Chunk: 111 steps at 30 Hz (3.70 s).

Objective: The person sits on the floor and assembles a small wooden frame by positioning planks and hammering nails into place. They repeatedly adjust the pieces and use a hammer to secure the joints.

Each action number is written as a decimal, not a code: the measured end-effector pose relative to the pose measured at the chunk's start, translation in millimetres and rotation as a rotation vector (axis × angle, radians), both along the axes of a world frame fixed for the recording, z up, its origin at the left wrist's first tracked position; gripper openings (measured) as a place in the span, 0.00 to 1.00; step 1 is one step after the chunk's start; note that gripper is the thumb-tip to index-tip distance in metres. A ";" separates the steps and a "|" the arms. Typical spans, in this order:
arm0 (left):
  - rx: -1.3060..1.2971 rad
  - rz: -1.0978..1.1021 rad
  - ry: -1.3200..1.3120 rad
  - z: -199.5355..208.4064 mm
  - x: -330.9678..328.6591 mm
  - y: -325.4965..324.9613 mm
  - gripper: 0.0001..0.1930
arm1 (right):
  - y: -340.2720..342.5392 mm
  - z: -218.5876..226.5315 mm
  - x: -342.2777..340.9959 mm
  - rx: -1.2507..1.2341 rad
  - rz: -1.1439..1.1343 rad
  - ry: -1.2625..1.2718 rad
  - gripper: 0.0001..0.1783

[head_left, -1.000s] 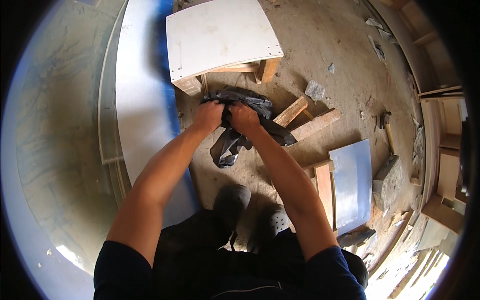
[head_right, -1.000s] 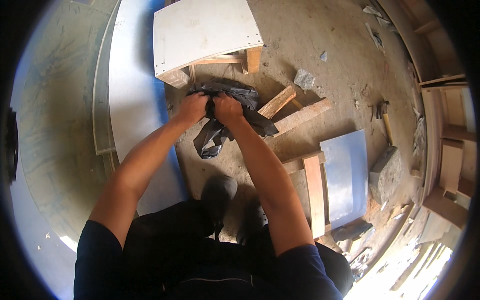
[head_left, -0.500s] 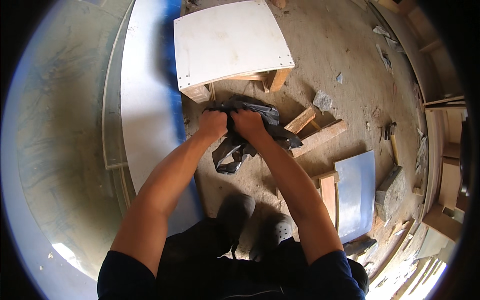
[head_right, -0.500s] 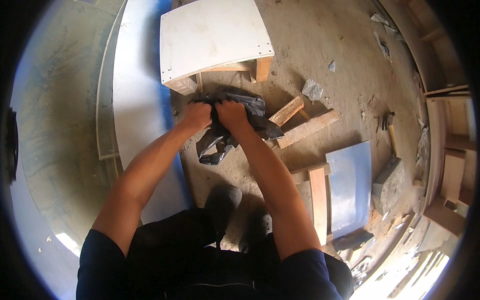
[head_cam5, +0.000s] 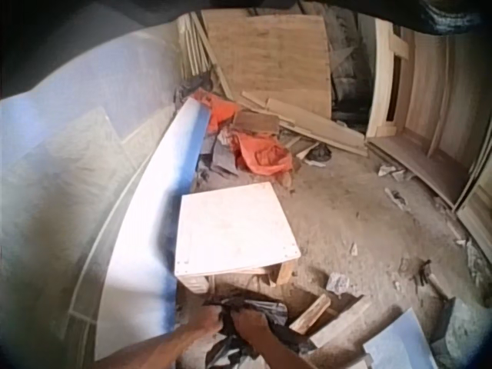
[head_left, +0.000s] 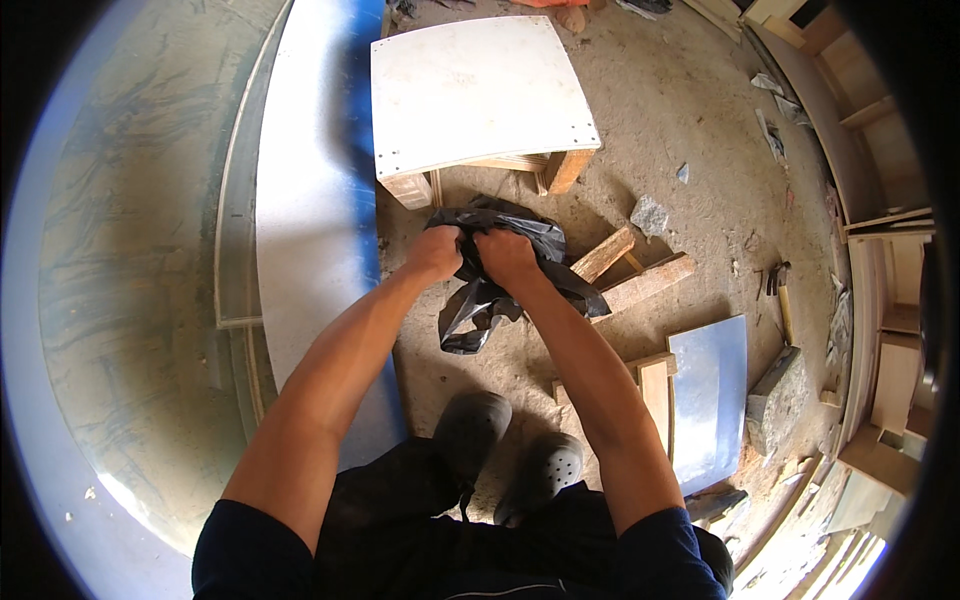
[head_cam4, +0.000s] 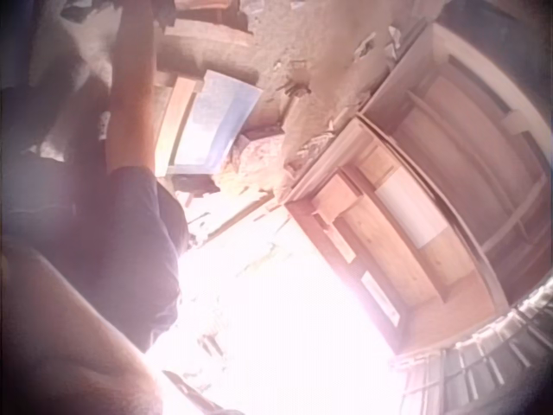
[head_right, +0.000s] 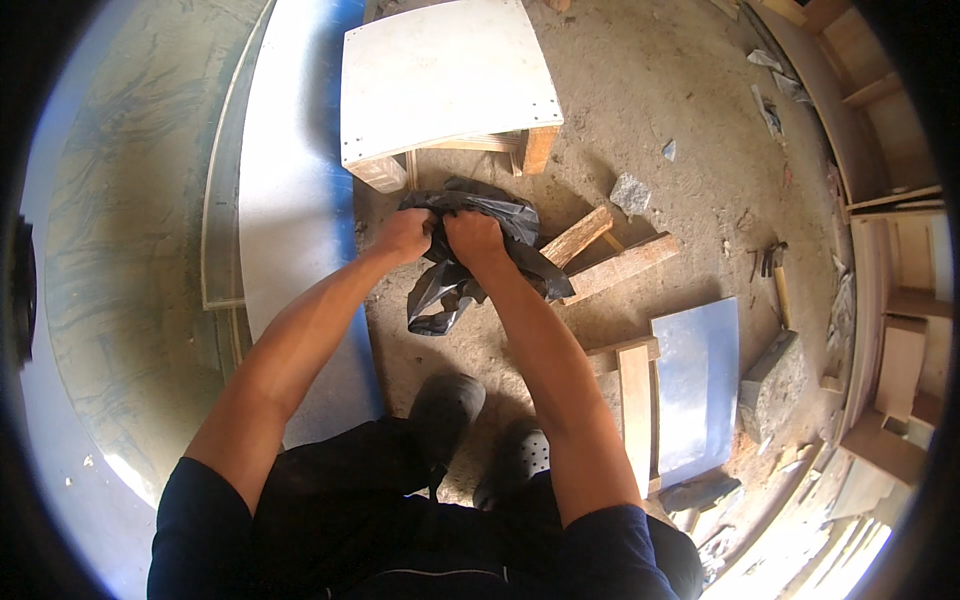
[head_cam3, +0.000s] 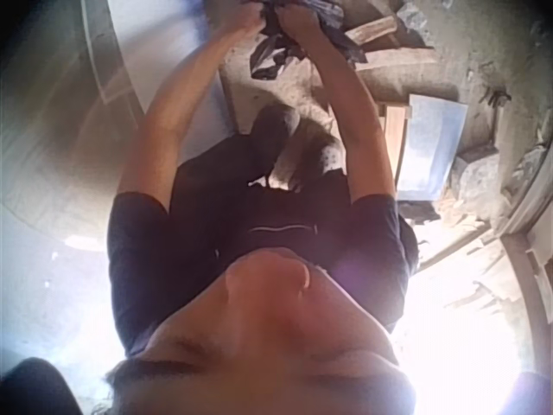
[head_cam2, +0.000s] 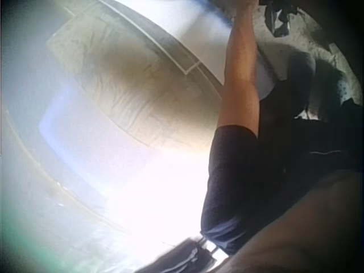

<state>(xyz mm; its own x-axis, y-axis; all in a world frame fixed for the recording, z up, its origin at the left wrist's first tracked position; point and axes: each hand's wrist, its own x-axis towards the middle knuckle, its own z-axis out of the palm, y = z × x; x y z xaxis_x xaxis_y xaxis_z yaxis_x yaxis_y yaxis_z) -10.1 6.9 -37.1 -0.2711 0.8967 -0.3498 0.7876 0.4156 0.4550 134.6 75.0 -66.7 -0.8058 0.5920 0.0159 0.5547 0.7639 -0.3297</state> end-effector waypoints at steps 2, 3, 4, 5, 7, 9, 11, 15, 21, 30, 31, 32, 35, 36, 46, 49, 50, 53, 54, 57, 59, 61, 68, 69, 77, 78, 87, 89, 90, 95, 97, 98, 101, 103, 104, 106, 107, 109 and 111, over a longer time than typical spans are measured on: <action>0.023 -0.021 0.014 5.7 3.8 5.2 0.15 | 2.8 -1.8 -1.6 0.033 0.024 -0.077 0.11; 0.030 -0.021 0.023 5.0 2.6 2.2 0.15 | 1.6 2.3 -3.0 0.000 0.004 -0.081 0.10; 0.061 -0.008 0.001 1.7 0.0 0.1 0.15 | 2.0 6.5 -2.6 -0.033 -0.015 -0.086 0.10; 0.092 0.004 -0.021 -1.7 -2.8 -0.6 0.14 | 2.8 10.6 -1.8 -0.066 -0.035 -0.091 0.09; 0.138 0.026 -0.076 -4.5 -4.2 -1.1 0.14 | 8.5 18.3 4.3 -0.151 -0.100 -0.061 0.09; 0.168 0.044 -0.134 -4.8 -3.3 0.0 0.14 | 13.5 25.4 10.1 -0.240 -0.161 -0.024 0.10; 0.182 0.047 -0.127 -2.9 1.4 3.9 0.13 | 17.1 31.7 14.3 -0.332 -0.217 0.021 0.10; 0.239 0.158 -0.242 -10.0 0.6 11.8 0.12 | 20.1 33.9 13.0 -0.454 -0.262 0.262 0.08; 0.193 0.314 -0.607 -15.5 -2.1 16.8 0.13 | 27.9 42.0 14.2 -0.735 -0.369 0.304 0.11; 0.103 0.408 -0.997 2.8 9.4 16.2 0.14 | 33.8 41.6 23.6 -0.984 -0.475 0.391 0.15; 0.073 0.370 -0.924 3.6 9.7 16.8 0.14 | 33.6 42.3 23.6 -0.990 -0.485 0.386 0.15; 0.042 0.331 -0.852 4.7 9.8 18.4 0.15 | 33.2 43.2 24.0 -0.996 -0.497 0.381 0.16; 0.081 0.287 -0.521 -6.3 -3.3 14.3 0.13 | 24.8 55.4 15.4 -0.954 -0.463 0.360 0.14; 0.109 0.279 -0.397 -14.1 -6.4 12.0 0.12 | 21.9 61.2 12.4 -0.919 -0.439 0.303 0.14; 0.000 0.064 -0.173 86.9 30.7 95.4 0.20 | 42.2 92.2 73.9 -1.080 -0.526 0.673 0.12; 0.065 -0.041 -0.378 107.5 73.9 122.4 0.18 | 49.4 125.9 125.3 -1.102 -0.596 0.732 0.11; 0.029 -0.046 -0.513 108.8 99.0 129.2 0.17 | 52.2 131.1 151.1 -1.092 -0.612 0.779 0.11; -0.065 -0.124 -0.807 99.2 158.0 143.0 0.16 | 52.3 151.9 224.0 -1.059 -0.697 0.833 0.14; -0.081 -0.171 -0.873 97.4 183.4 146.8 0.15 | 51.6 161.4 254.5 -1.010 -0.712 0.834 0.15; -0.236 -0.260 -0.982 83.8 259.5 145.3 0.12 | 25.9 195.4 336.9 -0.866 -0.853 0.818 0.17; -0.260 -0.407 -0.966 87.3 307.4 133.0 0.13 | 0.4 212.0 388.8 -0.797 -0.969 0.857 0.18; -0.296 -0.537 -0.942 83.0 339.9 132.3 0.14 | -22.3 232.0 418.0 -0.724 -1.062 0.847 0.18; -0.435 -0.700 -0.989 97.8 423.1 101.9 0.14 | -102.9 249.3 497.8 -0.640 -1.334 0.848 0.18; -0.467 -0.662 -1.040 106.5 423.0 97.5 0.14 | -105.4 243.3 497.4 -0.648 -1.341 0.858 0.18; -0.538 -0.484 -1.225 109.6 431.8 77.6 0.20 | -113.1 208.7 476.8 -0.749 -1.175 1.091 0.19; -0.543 -0.457 -1.251 117.9 431.7 78.0 0.21 | -109.9 211.5 473.7 -0.742 -1.171 1.089 0.18; -0.577 -0.521 -1.340 165.6 433.0 63.4 0.19 | -115.7 221.8 465.2 -0.723 -1.099 1.077 0.17; -0.538 -0.487 -1.333 165.4 424.9 57.3 0.16 | -110.9 211.7 455.9 -0.760 -1.035 1.101 0.16; -0.526 -0.458 -1.340 159.8 417.3 55.9 0.15 | -105.5 202.8 448.2 -0.780 -0.989 1.105 0.16; -0.459 -0.172 -1.304 119.3 327.2 60.3 0.12 | -57.4 137.9 359.3 -0.806 -0.968 1.002 0.11; -0.428 -0.014 -1.296 100.1 265.1 57.1 0.11 | -46.1 132.9 297.4 -0.912 -0.940 0.987 0.09; -0.438 0.042 -1.313 83.6 240.8 55.7 0.11 | -40.3 107.7 274.7 -0.964 -0.915 1.025 0.08; -0.407 0.192 -1.291 62.9 167.3 35.7 0.12 | -39.6 87.8 202.0 -1.136 -0.881 0.909 0.11; -0.358 0.270 -1.270 59.7 136.5 22.9 0.13 | -36.2 69.1 166.2 -1.168 -0.811 0.906 0.12; -0.324 0.293 -1.264 57.6 120.7 19.4 0.14 | -37.5 64.9 149.9 -1.189 -0.787 0.922 0.12; -0.264 0.341 -1.236 60.0 98.3 10.0 0.15 | -41.8 67.9 122.9 -1.169 -0.761 0.893 0.12; -0.232 0.345 -1.223 61.8 87.0 4.6 0.15 | -45.3 69.7 112.7 -1.185 -0.762 0.870 0.12; -0.187 0.399 -1.198 73.8 78.9 -0.6 0.15 | -47.3 74.6 100.7 -1.199 -0.758 0.878 0.12; -0.134 0.472 -1.233 72.2 65.5 1.4 0.14 | -42.2 80.7 87.9 -1.152 -0.735 0.877 0.12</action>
